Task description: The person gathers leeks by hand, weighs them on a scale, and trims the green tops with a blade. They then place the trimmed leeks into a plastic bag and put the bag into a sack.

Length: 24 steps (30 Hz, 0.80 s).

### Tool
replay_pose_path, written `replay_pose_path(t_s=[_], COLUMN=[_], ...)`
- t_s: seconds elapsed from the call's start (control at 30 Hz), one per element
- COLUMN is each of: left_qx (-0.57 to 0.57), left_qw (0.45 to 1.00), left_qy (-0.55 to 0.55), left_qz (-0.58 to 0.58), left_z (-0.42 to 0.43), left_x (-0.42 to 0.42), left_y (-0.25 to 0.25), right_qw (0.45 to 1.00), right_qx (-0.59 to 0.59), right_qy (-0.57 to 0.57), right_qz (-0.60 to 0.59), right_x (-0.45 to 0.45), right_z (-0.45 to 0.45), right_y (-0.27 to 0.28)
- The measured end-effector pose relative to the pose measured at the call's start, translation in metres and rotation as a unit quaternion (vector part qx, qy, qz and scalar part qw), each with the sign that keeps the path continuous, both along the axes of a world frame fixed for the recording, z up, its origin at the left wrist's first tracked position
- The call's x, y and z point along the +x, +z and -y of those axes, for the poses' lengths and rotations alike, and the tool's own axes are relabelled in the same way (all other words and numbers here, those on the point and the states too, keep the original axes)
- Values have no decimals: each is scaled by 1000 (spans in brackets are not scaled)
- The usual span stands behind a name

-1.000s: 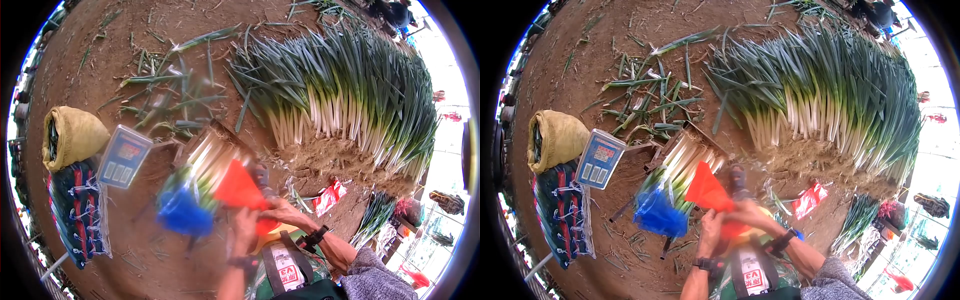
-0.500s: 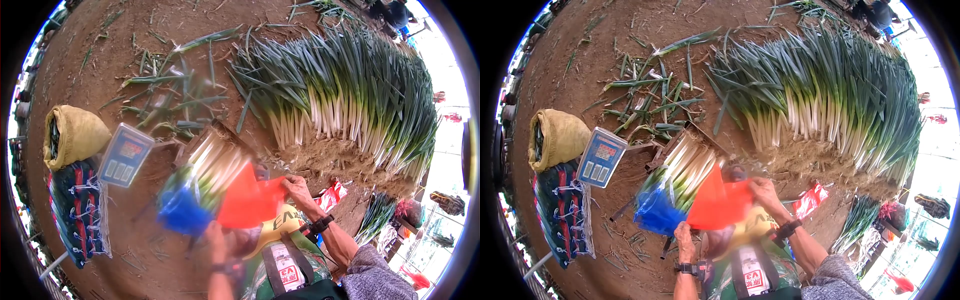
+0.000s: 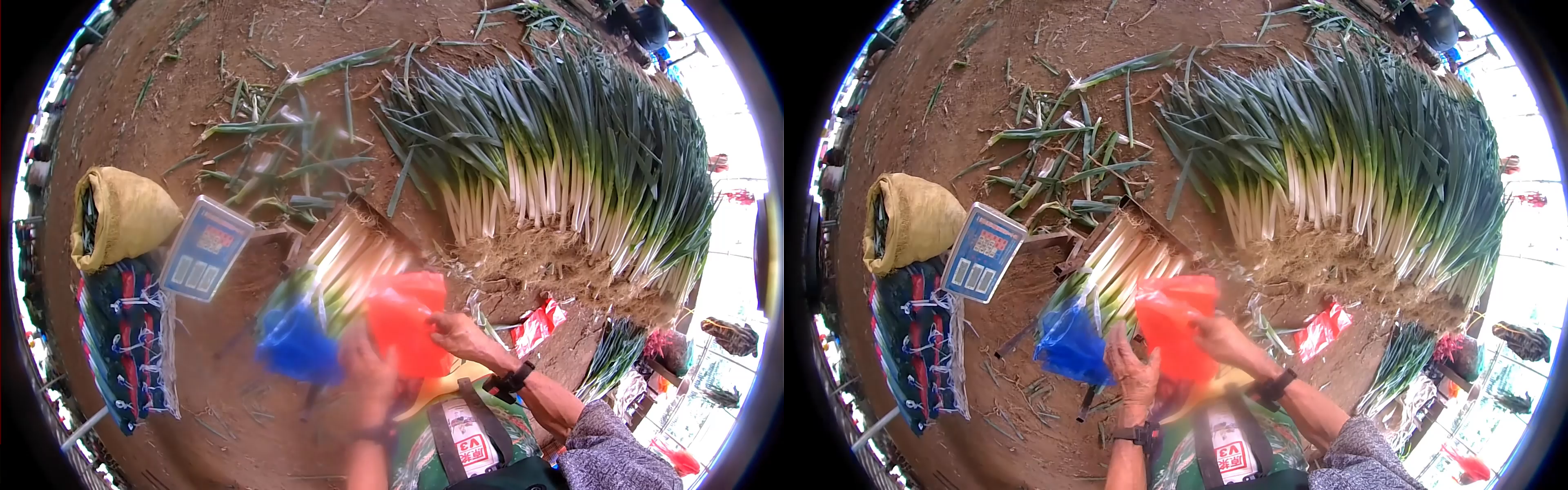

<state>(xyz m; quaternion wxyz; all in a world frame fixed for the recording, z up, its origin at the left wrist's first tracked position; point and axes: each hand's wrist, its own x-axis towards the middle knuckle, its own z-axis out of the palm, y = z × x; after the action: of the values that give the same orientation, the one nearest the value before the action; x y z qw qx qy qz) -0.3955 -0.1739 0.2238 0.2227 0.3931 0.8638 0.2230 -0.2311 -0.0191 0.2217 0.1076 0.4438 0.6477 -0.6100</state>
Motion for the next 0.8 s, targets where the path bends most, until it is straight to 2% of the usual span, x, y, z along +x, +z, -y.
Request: replay_pose_path(t_s=[0.03, 0.13, 0.23, 0.3, 0.37, 0.43, 0.47, 0.57, 0.7, 0.8], left_qx=[15, 25, 9, 15, 2, -34, 17, 61, 34, 55], left_qw=[999, 992, 981, 990, 992, 981, 990, 994, 996, 991], left_qy=[-37, -102, -174, -132, -116, -128, -104, -44, 59, 118], left_qz=[-27, -69, -89, -38, -57, -142, -90, -78, 64, 24], left_z=[-4, -20, -31, -18, -10, -1, -1, 11, 5, 47], left_x=[0, 3, -5, -9, -18, -29, -37, -38, -36, -38], left_y=[1, 4, -1, -38, -44, -32, -22, -13, 55, 17], right_qw=[1000, 987, 973, 977, 978, 975, 965, 922, 902, 883], right_qx=[0, 82, 98, 96, 111, 139, 188, 259, 381, 416], right_qy=[22, 123, 180, 150, 138, 144, 165, 287, 204, 192], right_qz=[11, -61, -103, -116, -114, -95, -81, 6, 10, 106], right_x=[-1, 6, 15, 19, 27, 40, 44, 57, 60, 68], right_z=[-1, -1, -3, -3, -8, -13, -16, -22, -21, -33], right_y=[6, 14, 15, 23, 26, 26, 26, 14, 5, -7])
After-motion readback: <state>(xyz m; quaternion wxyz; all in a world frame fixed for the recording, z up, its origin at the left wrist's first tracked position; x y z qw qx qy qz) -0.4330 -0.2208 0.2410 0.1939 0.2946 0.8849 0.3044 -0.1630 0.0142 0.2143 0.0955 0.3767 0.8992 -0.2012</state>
